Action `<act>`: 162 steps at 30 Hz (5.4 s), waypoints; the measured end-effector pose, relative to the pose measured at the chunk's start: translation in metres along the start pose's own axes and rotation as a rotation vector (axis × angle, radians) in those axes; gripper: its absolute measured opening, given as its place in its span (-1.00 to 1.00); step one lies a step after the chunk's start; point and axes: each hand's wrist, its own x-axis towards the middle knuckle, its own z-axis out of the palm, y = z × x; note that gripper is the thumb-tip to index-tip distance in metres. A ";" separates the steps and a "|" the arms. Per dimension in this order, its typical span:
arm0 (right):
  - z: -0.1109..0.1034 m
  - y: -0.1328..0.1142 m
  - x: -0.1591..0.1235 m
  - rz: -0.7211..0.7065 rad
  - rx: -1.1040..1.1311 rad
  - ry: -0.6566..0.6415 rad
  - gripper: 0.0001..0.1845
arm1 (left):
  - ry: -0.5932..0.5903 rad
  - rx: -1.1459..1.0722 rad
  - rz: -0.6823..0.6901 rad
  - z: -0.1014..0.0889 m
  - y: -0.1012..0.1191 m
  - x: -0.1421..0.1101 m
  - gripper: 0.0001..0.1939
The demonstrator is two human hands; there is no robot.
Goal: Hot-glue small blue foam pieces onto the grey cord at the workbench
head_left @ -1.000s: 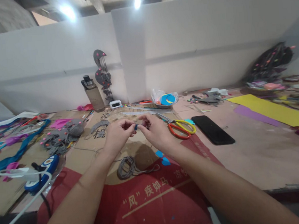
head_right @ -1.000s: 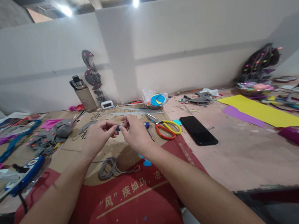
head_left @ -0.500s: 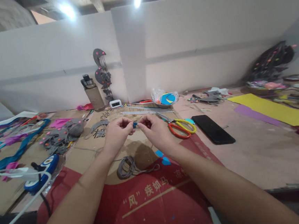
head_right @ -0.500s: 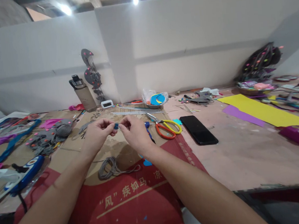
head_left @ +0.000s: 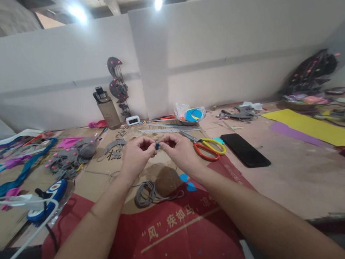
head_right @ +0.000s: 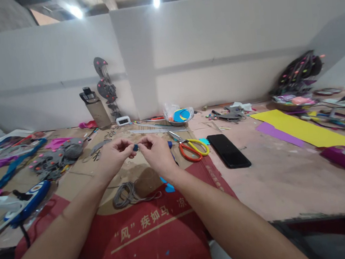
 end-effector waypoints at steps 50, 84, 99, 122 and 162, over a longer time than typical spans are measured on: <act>-0.002 0.005 0.003 -0.005 -0.073 0.038 -0.84 | -0.161 -0.293 -0.074 0.000 0.002 0.004 -0.71; -0.037 0.045 0.007 0.270 -0.741 -0.162 -0.70 | 0.309 -0.512 0.097 -0.025 -0.036 0.033 -0.73; -0.012 0.045 0.017 0.246 -0.182 -0.028 -0.64 | 0.304 -0.618 -0.045 -0.025 -0.034 0.033 -0.68; -0.017 0.012 -0.019 -0.258 -0.232 -0.078 -0.75 | 0.228 -0.446 -0.060 -0.009 -0.028 0.022 -0.73; 0.015 0.008 -0.006 0.185 0.592 -0.165 -0.67 | 0.250 0.352 0.521 -0.004 -0.008 0.003 -0.89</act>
